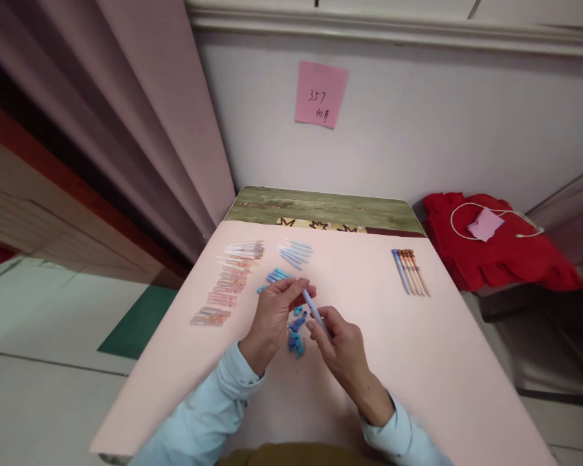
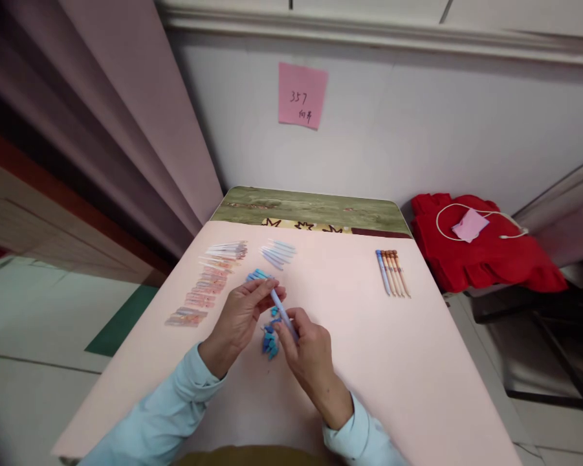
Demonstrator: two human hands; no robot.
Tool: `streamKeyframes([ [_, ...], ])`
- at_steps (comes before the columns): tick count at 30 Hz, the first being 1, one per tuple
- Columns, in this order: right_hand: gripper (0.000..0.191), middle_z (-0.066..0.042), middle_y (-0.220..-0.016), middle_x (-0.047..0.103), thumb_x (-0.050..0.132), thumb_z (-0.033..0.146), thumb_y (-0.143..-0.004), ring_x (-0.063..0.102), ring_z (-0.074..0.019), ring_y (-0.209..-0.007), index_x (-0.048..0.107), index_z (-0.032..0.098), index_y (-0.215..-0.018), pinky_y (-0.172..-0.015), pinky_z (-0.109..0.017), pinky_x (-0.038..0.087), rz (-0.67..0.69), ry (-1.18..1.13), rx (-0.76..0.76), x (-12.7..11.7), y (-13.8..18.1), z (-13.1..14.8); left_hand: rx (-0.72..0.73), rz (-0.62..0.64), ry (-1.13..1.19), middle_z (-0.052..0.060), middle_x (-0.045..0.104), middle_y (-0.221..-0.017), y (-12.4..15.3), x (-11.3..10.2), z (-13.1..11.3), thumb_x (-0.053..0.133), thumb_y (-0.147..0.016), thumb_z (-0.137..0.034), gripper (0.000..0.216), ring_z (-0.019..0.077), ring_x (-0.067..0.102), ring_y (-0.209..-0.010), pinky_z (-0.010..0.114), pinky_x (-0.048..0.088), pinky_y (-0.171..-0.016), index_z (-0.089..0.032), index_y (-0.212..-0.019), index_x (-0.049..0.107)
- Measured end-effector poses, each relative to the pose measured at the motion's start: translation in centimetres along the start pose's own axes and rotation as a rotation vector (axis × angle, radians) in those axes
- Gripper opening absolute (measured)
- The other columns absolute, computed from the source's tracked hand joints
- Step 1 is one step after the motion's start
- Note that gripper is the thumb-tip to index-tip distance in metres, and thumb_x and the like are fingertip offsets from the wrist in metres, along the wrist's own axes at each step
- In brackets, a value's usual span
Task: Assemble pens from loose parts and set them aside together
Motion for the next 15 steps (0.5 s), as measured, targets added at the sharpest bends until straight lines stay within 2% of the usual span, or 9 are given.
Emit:
streamKeyframes([
  [2,0.028,-0.001,-0.063,0.068,0.055,0.047,-0.093,0.063,-0.0138,-0.054,0.063,0.021,-0.087,-0.055,-0.021,0.042,-0.02,0.03,0.005,-0.1,-0.2,0.4,-0.032,0.02,0.025,0.006,0.072,-0.074,0.2,0.2,0.3,0.084,-0.067,-0.033,0.025,0.0148,0.067,-0.071,0.025,0.051,-0.069,-0.013,-0.076,0.071],
  [4,0.032,-0.001,-0.062,0.067,0.052,0.047,-0.094,0.059,-0.0117,-0.05,0.062,0.02,-0.081,-0.053,-0.02,0.041,0.011,-0.049,0.039,0.1,-0.2,0.7,-0.035,0.044,0.042,0.006,0.073,-0.076,0.4,0.4,0.5,0.084,-0.067,-0.033,0.026,0.0158,0.068,-0.074,0.024,0.051,-0.068,-0.013,-0.078,0.072],
  [7,0.04,0.001,-0.055,0.061,0.045,0.051,-0.097,0.047,-0.0081,-0.039,0.061,0.019,-0.08,-0.044,-0.019,0.036,0.11,-0.35,0.141,0.6,0.0,1.2,-0.051,0.077,0.047,0.009,0.075,-0.079,0.7,0.7,0.7,0.082,-0.069,-0.037,0.029,0.0182,0.07,-0.077,0.024,0.05,-0.063,-0.013,-0.083,0.073],
  [10,0.044,0.004,-0.049,0.055,0.047,0.055,-0.095,0.038,-0.0058,-0.036,0.06,0.017,-0.079,-0.039,-0.018,0.028,0.169,-0.629,0.247,1.2,0.3,1.5,-0.046,0.104,0.075,0.011,0.076,-0.081,1.0,0.9,0.7,0.081,-0.07,-0.039,0.03,0.0198,0.071,-0.079,0.024,0.05,-0.063,-0.014,-0.083,0.071],
  [13,0.045,0.005,-0.045,0.051,0.051,0.057,-0.093,0.031,-0.0043,-0.035,0.058,0.016,-0.076,-0.037,-0.017,0.022,0.207,-0.807,0.332,1.5,0.5,1.5,-0.036,0.116,0.103,0.011,0.076,-0.081,1.3,1.0,0.7,0.081,-0.07,-0.04,0.031,0.0208,0.072,-0.083,0.024,0.05,-0.065,-0.014,-0.082,0.07],
  [15,0.046,0.006,-0.043,0.05,0.052,0.058,-0.092,0.028,-0.004,-0.034,0.058,0.016,-0.076,-0.036,-0.018,0.02,0.22,-0.842,0.346,1.4,0.5,1.3,-0.048,0.117,0.103,0.012,0.076,-0.082,1.4,1.0,0.8,0.08,-0.071,-0.04,0.03,0.0223,0.072,-0.084,0.024,0.049,-0.062,-0.014,-0.082,0.069],
])
Point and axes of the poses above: each hand's wrist, its own y-axis away from the middle knuckle, its own x-axis out of the palm, z = x × y, the point moved 3 cm from there along -y, towards the middle knuckle
